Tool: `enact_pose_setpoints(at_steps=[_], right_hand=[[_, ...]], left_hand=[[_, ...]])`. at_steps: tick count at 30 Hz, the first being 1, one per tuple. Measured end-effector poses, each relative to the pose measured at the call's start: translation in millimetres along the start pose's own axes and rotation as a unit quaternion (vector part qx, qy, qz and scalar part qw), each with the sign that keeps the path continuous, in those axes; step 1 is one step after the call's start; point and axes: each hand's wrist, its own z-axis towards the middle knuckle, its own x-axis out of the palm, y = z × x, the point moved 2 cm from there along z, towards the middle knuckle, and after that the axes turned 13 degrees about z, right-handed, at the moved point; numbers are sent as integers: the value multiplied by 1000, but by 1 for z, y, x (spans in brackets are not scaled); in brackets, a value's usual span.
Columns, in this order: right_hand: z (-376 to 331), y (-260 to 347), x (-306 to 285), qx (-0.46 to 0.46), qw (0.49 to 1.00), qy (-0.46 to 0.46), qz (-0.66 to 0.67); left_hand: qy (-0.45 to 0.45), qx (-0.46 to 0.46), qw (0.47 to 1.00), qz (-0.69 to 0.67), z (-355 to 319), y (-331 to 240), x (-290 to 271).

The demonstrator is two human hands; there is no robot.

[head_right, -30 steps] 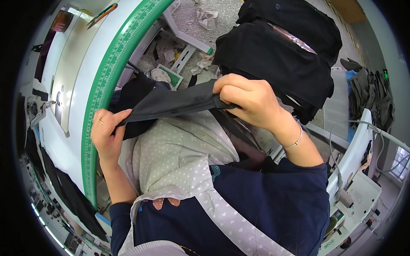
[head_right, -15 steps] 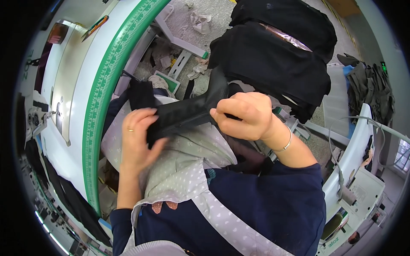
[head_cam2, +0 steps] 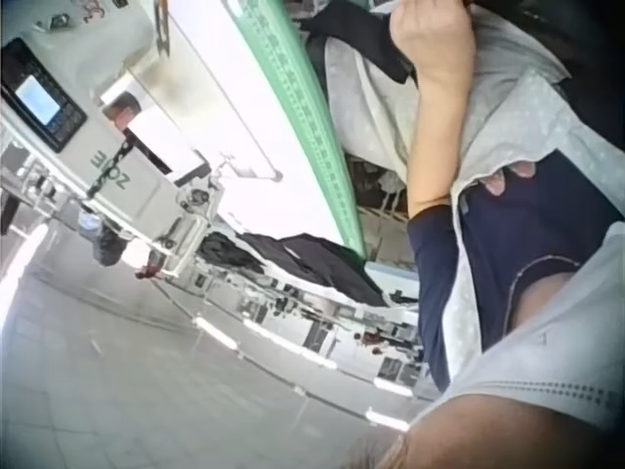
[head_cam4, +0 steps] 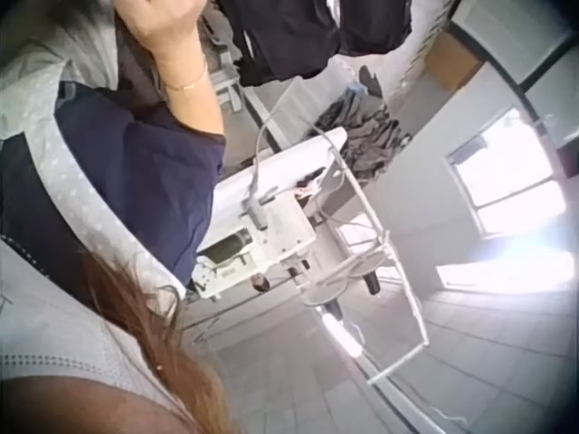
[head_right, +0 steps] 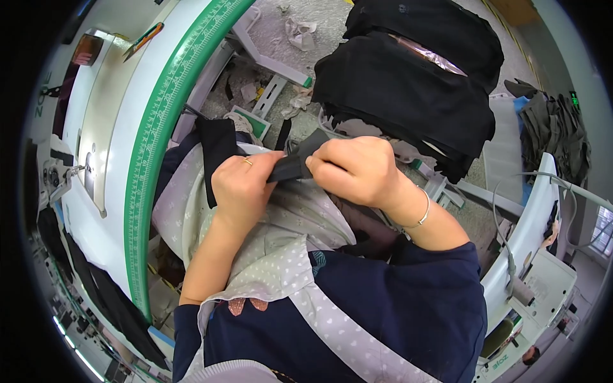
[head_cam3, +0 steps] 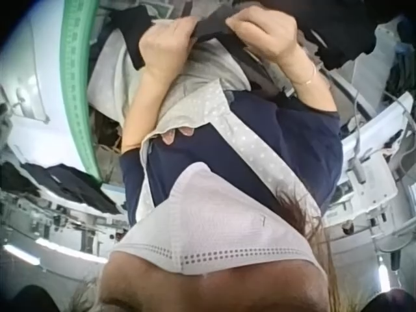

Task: Sewing a zipper onto black fabric pieces using an industrial sewing machine.

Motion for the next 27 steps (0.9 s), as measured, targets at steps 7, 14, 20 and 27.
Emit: enact_pose_setpoints(at_steps=[7, 14, 20, 27], right_hand=[[-15, -11, -41, 195, 972, 36, -123], [-84, -36, -99, 463, 833, 277, 119], [-166, -55, -185, 600, 686, 261, 319], [-203, -130, -295, 688, 698, -78, 181]], left_hand=[[9, -80, 997, 6, -13, 45, 12], [154, -125, 954, -223, 19, 47, 11], [271, 26, 890, -365, 85, 31, 25], [-7, -78, 973, -216, 205, 13, 105]])
